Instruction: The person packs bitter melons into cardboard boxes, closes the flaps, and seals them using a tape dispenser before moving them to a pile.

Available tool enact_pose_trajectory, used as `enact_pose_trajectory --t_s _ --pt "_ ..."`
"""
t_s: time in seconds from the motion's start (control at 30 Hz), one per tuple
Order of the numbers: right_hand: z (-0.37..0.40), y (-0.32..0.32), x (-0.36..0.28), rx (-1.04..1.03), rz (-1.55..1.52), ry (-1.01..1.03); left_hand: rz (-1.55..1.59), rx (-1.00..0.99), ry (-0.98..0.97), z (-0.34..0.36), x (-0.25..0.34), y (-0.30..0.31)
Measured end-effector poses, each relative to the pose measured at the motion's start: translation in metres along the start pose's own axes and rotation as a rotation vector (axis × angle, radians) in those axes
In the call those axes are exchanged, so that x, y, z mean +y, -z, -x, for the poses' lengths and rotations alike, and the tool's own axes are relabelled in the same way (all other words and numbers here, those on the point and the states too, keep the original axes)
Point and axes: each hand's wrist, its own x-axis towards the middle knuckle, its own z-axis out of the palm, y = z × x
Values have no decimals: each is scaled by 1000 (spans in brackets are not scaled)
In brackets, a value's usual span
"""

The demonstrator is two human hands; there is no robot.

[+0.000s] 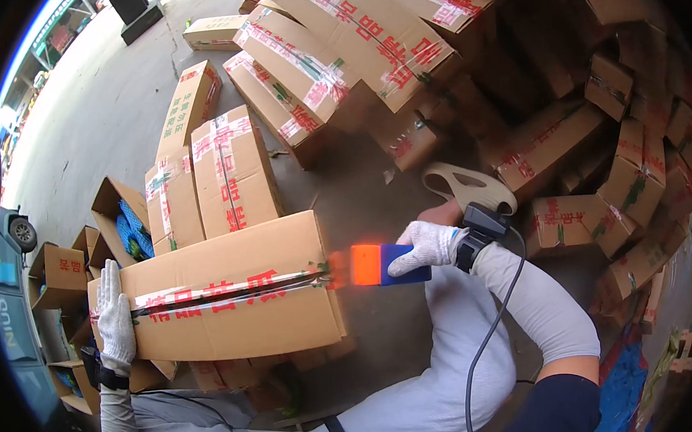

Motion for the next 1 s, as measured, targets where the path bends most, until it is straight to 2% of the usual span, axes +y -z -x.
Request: enact_pose_trajectory --t_s 0.03,0.07,0.13,0.2,0.27,0.33,0.37,0.4,0.43,0.47,0.5,0.53,0.57,0.6,0.63,0.67,0.73,0.83,0.87,0.93,1.0 --pt "-9 -2 -1 -12 51 63 105 30 -11 2 -5 -5" --pt "-13 -5 -12 -7 130 5 214 61 -20 1 -3 -6" --pt "-7 -2 -39 -5 213 36 172 78 -38 0 -12 -12" --pt "10 8 -89 15 447 -78 46 71 -71 -2 -1 -9" --pt "24 11 -141 -27 655 -254 -65 11 -122 -12 38 -4" --pt "16 1 -172 -60 881 -307 -140 -21 -199 -25 90 5" --pt "0 0 -179 -181 901 -364 -131 -19 -285 -28 112 7" --pt "-32 -5 -162 -301 955 -387 -109 12 -386 -29 134 9" --pt "-84 -20 -98 -289 1273 -248 -77 46 -457 -30 152 9" --pt "-98 -47 -66 -489 1452 -49 -125 77 -483 -31 165 8" --pt "-88 -68 -59 -415 1227 -127 -65 53 -486 -34 169 11" --pt "-77 -86 -53 -346 1001 -207 -47 145 -524 -36 161 4" --pt "-63 -98 -44 -290 777 -283 -14 100 -494 -37 163 9" --pt "-24 -108 -47 -34 434 -461 23 44 -463 -37 166 13" --pt "11 -117 -38 53 32 -450 15 67 -467 -35 167 14" --pt "19 -137 -2 279 -144 -378 5 91 -473 -33 168 13" --pt "61 -183 32 619 -848 -107 -6 149 -482 -29 169 14" --pt "128 -231 15 826 -824 146 53 252 -503 -18 174 7" --pt "138 -248 8 896 -815 295 90 298 -484 -19 178 5" --pt "144 -275 -16 1019 -769 607 470 275 -465 -3 197 5" --pt "170 -285 -47 790 -796 650 1114 -233 -515 36 227 20"
